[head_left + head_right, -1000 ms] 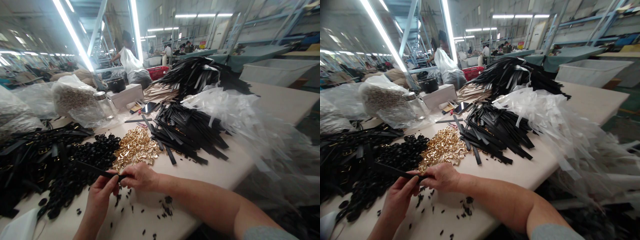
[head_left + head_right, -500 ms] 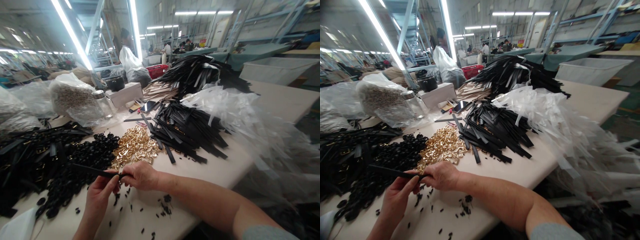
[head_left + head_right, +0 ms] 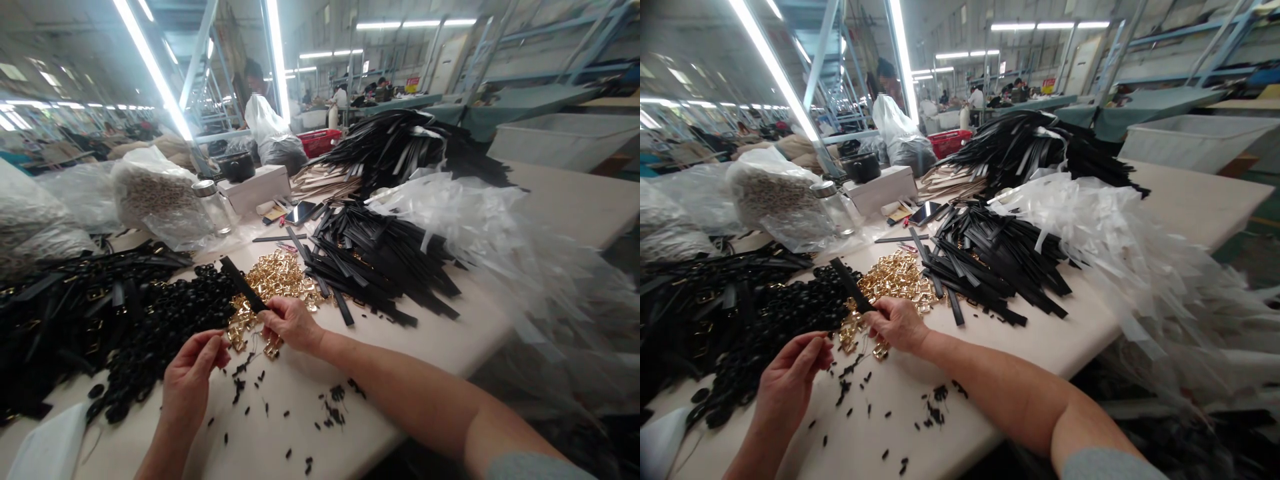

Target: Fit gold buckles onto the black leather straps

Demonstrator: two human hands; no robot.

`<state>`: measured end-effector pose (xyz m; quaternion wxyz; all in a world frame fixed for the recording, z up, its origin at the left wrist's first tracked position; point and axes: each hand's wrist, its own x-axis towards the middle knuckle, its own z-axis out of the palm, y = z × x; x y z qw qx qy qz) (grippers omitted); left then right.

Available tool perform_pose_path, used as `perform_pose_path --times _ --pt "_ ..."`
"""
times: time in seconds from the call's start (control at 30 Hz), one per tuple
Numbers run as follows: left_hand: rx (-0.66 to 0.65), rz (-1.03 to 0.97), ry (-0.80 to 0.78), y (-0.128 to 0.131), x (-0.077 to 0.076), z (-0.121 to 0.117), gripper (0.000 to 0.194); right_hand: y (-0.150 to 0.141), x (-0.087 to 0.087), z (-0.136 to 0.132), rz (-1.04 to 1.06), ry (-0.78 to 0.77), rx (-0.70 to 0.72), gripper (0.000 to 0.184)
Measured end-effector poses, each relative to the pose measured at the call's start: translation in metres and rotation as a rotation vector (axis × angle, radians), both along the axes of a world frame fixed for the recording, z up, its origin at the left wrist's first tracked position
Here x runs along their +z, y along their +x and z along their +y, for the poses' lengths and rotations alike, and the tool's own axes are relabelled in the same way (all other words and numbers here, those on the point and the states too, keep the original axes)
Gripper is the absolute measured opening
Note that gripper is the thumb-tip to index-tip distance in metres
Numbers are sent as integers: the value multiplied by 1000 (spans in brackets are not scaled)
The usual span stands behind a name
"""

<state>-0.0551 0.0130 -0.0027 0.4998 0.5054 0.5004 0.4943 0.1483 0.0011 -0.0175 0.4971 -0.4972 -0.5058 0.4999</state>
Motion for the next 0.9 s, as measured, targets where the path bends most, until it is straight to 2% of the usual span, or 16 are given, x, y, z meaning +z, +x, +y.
perform_pose_path --times 0.2,0.3,0.37,0.47,0.63,0.77,0.9 --pt "-94 95 62 3 0 -5 29 4 -1 3 13 21 -34 19" --pt "-138 61 57 4 1 -6 30 4 -1 3 12 21 -36 20" --pt "-162 110 39 3 1 -6 32 5 -1 3 -1 30 -41 22" --pt "-150 313 68 -3 0 -3 34 6 -1 3 -14 35 -40 22" --pt "-66 642 229 -18 -2 10 36 5 -4 3 -34 54 -29 19" --pt "-90 966 326 -25 -4 20 32 4 -5 3 -25 34 -26 20" --pt "-100 1112 341 -33 -9 27 33 4 -6 3 -36 32 -21 21"
